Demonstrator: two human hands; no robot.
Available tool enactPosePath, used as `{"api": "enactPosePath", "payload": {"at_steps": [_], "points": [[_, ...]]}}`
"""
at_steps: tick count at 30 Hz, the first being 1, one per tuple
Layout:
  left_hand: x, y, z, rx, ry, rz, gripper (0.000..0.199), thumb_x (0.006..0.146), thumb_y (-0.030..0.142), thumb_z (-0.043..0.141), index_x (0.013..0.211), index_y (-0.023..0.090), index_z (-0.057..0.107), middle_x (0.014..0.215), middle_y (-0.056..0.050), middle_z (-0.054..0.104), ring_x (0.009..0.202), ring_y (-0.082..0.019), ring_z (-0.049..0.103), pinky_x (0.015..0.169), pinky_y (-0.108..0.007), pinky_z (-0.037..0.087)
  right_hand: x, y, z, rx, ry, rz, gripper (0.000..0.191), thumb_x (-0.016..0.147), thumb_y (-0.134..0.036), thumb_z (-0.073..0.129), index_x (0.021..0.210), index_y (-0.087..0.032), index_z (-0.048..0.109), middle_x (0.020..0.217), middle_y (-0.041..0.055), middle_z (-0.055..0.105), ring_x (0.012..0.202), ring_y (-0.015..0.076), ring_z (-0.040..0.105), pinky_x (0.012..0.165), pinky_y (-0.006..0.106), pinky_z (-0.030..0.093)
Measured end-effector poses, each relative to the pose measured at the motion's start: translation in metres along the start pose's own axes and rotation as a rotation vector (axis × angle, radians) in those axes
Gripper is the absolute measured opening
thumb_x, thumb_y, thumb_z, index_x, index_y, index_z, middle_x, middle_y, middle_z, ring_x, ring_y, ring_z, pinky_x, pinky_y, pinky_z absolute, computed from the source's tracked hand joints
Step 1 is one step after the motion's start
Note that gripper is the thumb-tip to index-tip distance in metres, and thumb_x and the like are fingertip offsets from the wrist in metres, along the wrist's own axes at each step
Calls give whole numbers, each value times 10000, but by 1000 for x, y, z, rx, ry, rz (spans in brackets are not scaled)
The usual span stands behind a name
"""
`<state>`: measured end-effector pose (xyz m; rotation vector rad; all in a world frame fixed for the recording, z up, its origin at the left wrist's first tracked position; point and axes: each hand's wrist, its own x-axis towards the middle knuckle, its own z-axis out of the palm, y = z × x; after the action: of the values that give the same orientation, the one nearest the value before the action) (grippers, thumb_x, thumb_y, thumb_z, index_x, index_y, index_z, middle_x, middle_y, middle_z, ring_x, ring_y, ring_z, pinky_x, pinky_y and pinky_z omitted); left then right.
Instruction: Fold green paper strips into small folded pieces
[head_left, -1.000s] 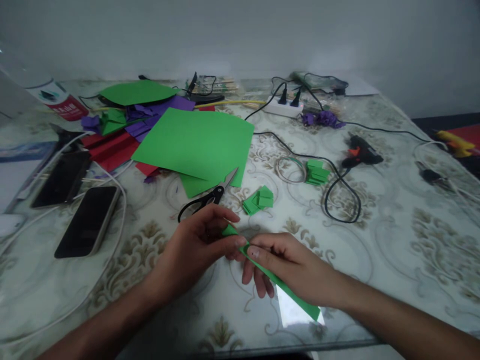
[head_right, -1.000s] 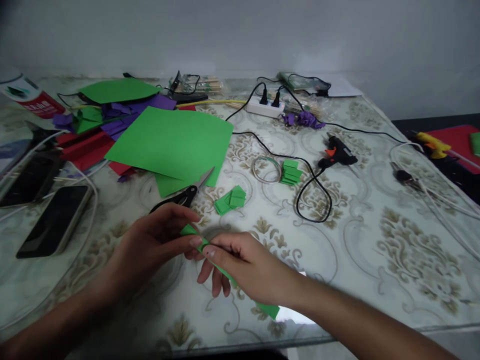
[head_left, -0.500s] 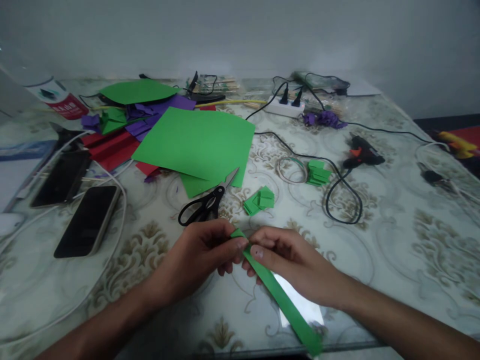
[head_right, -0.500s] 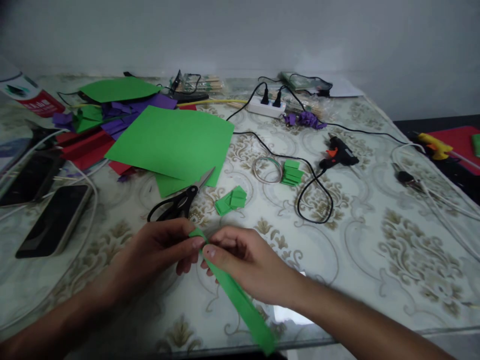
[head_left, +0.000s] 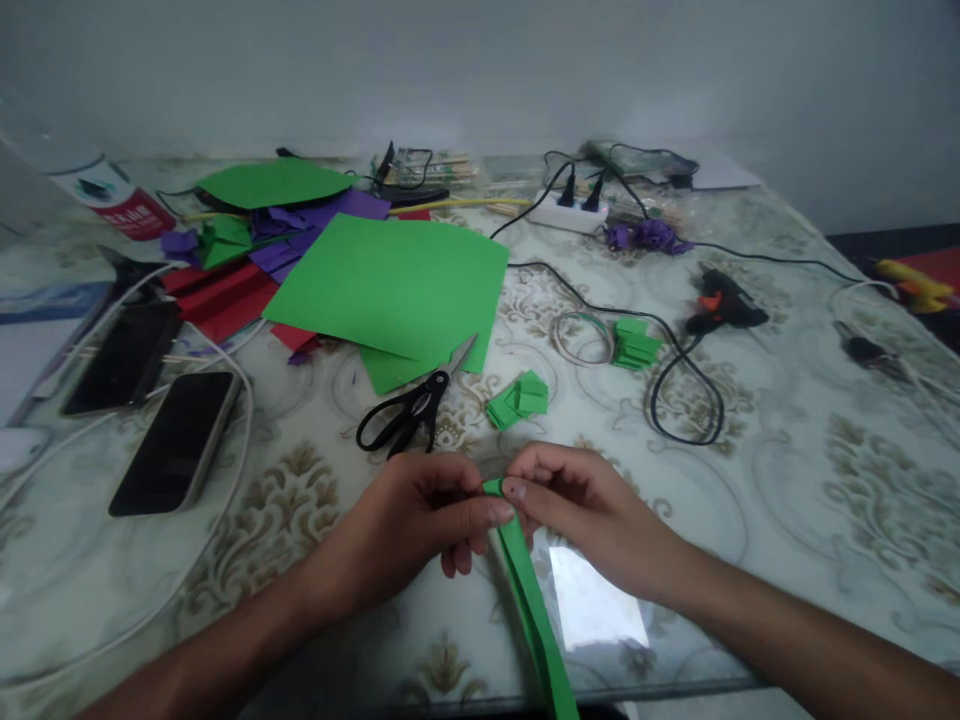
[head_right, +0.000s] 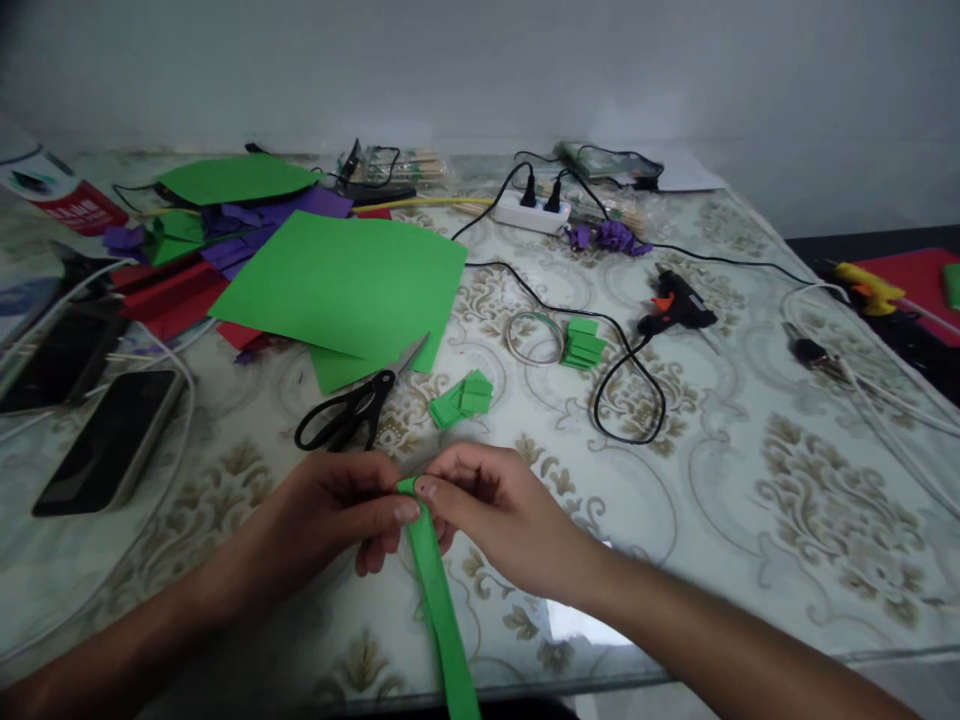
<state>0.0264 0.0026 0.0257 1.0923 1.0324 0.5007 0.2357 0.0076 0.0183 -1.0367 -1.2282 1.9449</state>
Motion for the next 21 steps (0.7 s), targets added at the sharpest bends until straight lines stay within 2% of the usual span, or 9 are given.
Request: {"api": "enactPosePath", "payload": {"at_steps": [5, 9, 16, 18, 21], "points": [[0, 3, 0, 32, 10, 76, 270, 959, 370, 677, 790, 160, 685, 663, 4, 663, 590, -118, 612, 589, -226, 496, 0, -4, 2, 4, 60, -33, 315, 911, -447, 775, 794, -178, 660, 653, -44, 595, 613, 112, 554, 611, 237, 481], [-2, 6, 2, 95, 19, 102, 286, 986, 368, 630, 791, 163, 667, 664, 4, 642, 626, -132, 613, 618, -239, 498, -1, -5, 2, -18, 69, -38, 308, 898, -444, 789, 812, -176, 665, 654, -44, 586, 616, 114, 539, 595, 236, 452], [-5, -2, 4, 370, 71, 242, 328, 1043, 350, 557, 792, 168, 664, 690, 9, 646, 652, -131, 597, 613, -237, 464, -1, -4, 2, -28, 69, -30, 287, 900, -408, 794, 810, -169, 663, 654, -47, 581, 602, 99, 502, 563, 225, 384], [-5, -4, 5, 443, 104, 309, 286, 1035, 319, 583, 806, 175, 677, 698, 20, 651, 654, -123, 593, 604, -224, 458, -1, -3, 1, -44, 70, -25, 291, 908, -407, 784, 806, -165, 659, 646, -49, 566, 600, 98, 487, 556, 226, 358], [-3, -7, 6, 478, 179, 410, 92, 978, 235, 684, 894, 199, 697, 779, 39, 712, 704, -112, 657, 625, -189, 497, -1, -4, 1, -84, 81, -18, 322, 911, -437, 773, 808, -158, 652, 650, -50, 530, 602, 99, 442, 545, 233, 314]]}}
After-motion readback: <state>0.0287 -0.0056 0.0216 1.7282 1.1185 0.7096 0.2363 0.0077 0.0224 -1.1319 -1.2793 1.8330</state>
